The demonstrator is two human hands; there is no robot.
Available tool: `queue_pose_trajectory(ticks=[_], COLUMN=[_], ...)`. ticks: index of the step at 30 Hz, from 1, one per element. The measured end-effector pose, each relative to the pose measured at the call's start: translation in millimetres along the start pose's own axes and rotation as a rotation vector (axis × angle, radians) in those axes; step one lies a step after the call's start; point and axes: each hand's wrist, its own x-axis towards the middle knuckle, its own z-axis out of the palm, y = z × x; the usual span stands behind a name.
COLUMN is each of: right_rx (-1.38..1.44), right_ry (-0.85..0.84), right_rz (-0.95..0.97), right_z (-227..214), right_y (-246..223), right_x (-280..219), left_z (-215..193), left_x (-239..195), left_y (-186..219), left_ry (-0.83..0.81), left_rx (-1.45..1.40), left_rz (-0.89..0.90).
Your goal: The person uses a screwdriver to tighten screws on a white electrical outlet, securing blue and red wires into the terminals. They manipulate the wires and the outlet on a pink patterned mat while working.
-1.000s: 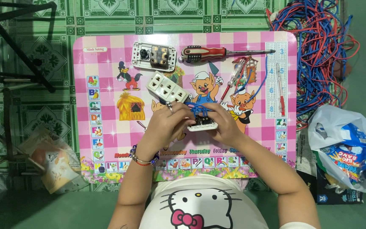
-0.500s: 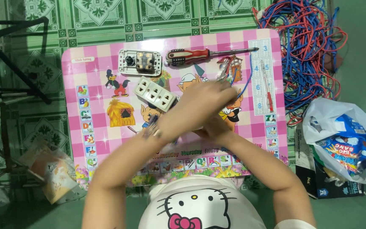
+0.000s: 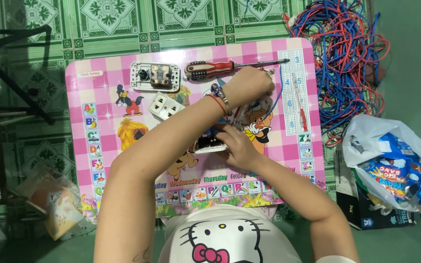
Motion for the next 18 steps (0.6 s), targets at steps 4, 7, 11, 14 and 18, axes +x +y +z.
queue_pose_trajectory(ticks=[4, 7, 11, 14, 18], right_rx=[0.057, 0.111, 0.124, 0.119, 0.115], right_ry=[0.021, 0.026, 0.021, 0.026, 0.034], right_rz=[-0.045, -0.034, -0.028, -0.029, -0.035], right_z=[-15, -16, -16, -11, -13], right_y=[-18, -21, -21, -17, -20], right_x=[19, 21, 20, 17, 21], left_z=[-18, -30, -38, -42, -46], left_x=[-34, -51, -66, -73, -75], left_y=[-15, -21, -27, -29, -29], left_ry=[0.035, 0.059, 0.067, 0.05, 0.046], left_rx=[0.128, 0.128, 0.151, 0.11, -0.058], left_rz=[0.036, 0.071, 0.069, 0.06, 0.012])
